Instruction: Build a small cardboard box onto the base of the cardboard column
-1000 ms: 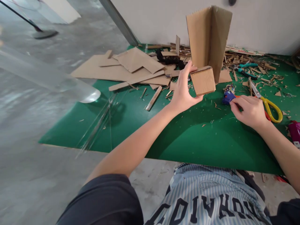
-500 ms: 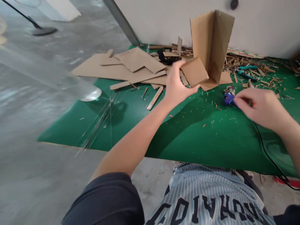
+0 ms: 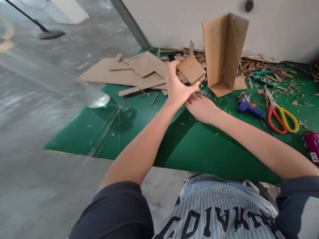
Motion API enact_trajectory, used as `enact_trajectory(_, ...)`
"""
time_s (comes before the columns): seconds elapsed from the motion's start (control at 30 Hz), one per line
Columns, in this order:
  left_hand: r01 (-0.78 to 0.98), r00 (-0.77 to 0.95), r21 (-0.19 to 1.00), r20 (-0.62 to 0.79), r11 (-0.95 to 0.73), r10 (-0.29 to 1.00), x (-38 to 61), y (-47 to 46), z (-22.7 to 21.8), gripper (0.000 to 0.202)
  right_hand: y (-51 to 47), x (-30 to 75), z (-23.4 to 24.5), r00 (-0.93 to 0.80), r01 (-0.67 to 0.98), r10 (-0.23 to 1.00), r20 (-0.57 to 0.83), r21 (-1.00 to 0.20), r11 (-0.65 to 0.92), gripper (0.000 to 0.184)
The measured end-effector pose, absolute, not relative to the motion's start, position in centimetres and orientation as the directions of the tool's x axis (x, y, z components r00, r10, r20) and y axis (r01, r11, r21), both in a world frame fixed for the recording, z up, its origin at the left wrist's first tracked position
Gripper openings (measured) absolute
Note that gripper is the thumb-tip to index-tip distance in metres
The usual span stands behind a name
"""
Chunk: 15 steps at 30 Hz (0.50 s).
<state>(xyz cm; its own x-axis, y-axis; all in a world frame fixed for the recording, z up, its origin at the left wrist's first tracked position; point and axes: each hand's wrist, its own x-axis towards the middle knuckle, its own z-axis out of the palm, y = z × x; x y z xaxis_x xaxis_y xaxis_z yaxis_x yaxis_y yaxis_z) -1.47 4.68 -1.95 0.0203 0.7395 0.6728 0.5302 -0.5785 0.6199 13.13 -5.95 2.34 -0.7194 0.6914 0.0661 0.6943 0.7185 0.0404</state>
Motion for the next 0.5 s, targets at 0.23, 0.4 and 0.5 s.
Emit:
enact_trajectory(0.23,0.568,0.049,0.526,0.746,-0.633,0.664,-1.2,4.0,-1.8,0.086,-4.7,13.3,2.4,-0.688,0.725,0.722,0.066,0.067,0.685,0.04)
enact_trajectory(0.4,0.46,0.05,0.581,0.738,-0.671,0.673,-0.3,3.5,-1.7,0.09,-5.7,15.1,2.3,-0.726,0.685,0.682,0.085,0.174,0.708,0.037)
enact_trajectory(0.5,0.349,0.109,0.657,0.68,-0.668,0.725,0.0,3.9,-2.1,0.09,-7.0,16.7,2.6,-0.8,0.599,0.585,0.134,0.221,0.77,0.036)
